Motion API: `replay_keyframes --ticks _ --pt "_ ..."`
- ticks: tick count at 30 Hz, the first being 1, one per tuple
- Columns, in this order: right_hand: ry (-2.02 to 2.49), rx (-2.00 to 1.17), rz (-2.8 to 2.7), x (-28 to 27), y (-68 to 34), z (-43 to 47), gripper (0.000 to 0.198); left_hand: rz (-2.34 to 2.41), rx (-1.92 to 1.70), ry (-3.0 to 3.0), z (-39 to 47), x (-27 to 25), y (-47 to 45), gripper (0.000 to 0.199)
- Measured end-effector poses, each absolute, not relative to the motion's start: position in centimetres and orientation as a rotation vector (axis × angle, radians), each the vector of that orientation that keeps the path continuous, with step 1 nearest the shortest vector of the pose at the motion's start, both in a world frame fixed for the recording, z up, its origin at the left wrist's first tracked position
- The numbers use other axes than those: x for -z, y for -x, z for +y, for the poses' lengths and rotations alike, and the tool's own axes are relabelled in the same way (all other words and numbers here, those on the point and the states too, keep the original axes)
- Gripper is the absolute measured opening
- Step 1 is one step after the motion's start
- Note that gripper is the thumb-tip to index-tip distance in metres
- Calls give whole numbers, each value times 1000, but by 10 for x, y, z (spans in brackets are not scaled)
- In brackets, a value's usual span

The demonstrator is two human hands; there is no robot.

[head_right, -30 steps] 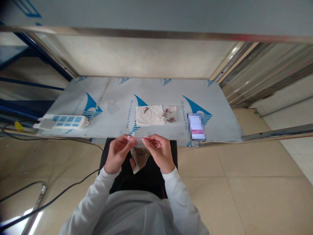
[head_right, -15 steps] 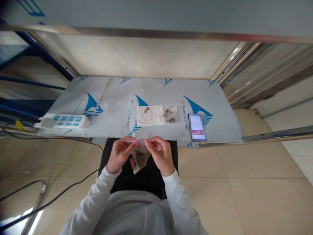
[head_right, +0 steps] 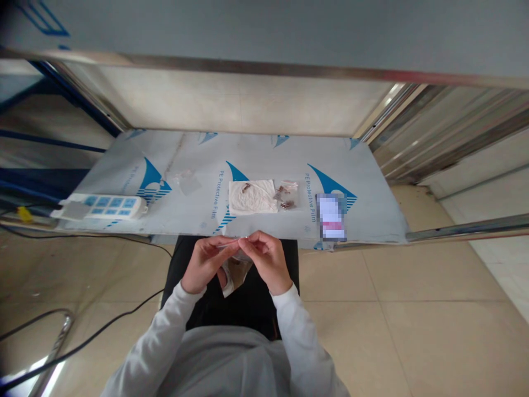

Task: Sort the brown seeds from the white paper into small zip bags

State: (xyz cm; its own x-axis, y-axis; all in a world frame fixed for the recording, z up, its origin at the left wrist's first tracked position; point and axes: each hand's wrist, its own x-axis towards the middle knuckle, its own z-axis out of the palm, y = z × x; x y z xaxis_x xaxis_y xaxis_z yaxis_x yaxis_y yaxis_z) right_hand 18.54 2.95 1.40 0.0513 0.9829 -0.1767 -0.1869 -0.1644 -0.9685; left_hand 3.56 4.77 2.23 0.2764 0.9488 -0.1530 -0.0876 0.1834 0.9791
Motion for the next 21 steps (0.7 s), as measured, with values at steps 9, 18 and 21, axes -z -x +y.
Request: replay_keyframes --ticks 9,18,21 --pt "1373 -1184 -1163 -33 -206 78 30 1073 -903 -1415 83 -5 -25 40" --pt "1975 -358 -1213 40 -309 179 44 2148 -867 -1549 192 53 45 43" --pt "2064 -108 -1315 53 -320 182 46 2250 -755 -1588 213 63 58 44"
